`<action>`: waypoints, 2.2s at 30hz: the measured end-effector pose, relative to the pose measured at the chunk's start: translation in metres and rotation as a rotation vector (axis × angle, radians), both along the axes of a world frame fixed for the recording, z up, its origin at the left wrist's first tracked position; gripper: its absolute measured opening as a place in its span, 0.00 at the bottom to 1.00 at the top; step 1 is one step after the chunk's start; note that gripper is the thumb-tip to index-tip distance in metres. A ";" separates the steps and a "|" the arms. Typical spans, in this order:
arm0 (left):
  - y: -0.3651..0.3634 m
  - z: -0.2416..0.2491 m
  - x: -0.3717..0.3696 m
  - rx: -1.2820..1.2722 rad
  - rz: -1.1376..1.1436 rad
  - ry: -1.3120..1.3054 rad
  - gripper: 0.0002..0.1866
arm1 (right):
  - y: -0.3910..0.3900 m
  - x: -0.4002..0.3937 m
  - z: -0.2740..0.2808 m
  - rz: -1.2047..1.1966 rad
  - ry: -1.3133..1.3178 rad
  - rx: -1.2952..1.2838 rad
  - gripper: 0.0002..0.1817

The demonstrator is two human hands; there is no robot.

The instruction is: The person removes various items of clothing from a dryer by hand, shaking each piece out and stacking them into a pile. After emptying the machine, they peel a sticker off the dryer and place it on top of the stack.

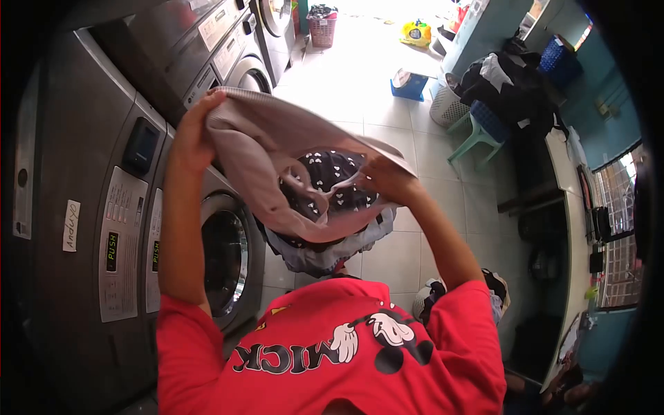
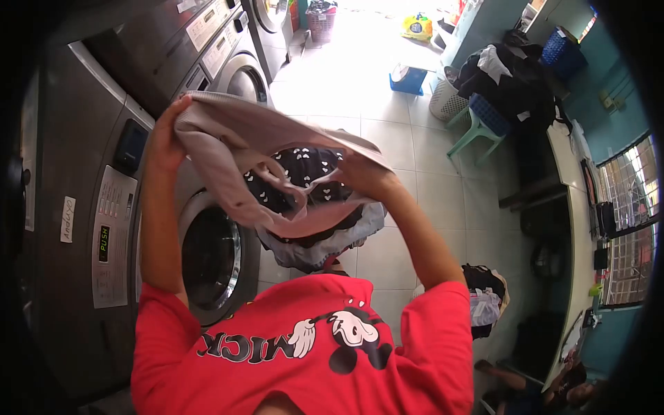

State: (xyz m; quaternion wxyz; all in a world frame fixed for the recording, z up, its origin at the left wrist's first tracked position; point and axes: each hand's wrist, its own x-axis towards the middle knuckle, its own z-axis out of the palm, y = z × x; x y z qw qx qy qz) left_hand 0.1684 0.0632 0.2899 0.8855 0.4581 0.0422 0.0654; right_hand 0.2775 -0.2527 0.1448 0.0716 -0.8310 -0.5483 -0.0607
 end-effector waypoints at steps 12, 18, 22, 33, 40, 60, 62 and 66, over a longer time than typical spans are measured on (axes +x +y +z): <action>0.054 -0.048 -0.012 1.738 0.360 -0.011 0.07 | -0.040 -0.048 0.072 -0.143 0.311 -0.255 0.10; 0.012 -0.135 -0.027 2.117 0.202 0.160 0.09 | -0.019 -0.064 0.121 0.146 0.452 -0.105 0.13; 0.035 -0.173 -0.033 1.947 0.295 0.466 0.11 | -0.020 -0.056 0.137 0.125 0.627 -0.255 0.07; 0.058 -0.181 -0.065 1.824 0.075 0.752 0.16 | -0.010 -0.054 0.165 0.375 0.665 0.095 0.07; -0.117 -0.133 -0.037 0.946 -0.337 -0.152 0.23 | 0.049 -0.059 0.157 0.719 0.684 0.112 0.05; 0.052 -0.046 -0.026 1.748 0.256 0.023 0.13 | -0.080 -0.021 0.118 -0.129 -0.225 -0.125 0.18; 0.045 -0.044 -0.032 1.741 0.238 0.001 0.16 | -0.081 -0.024 0.104 -0.127 -0.294 -0.136 0.23; 0.046 -0.059 -0.040 1.777 0.332 -0.017 0.21 | -0.066 -0.047 0.090 -0.071 -0.179 -0.097 0.12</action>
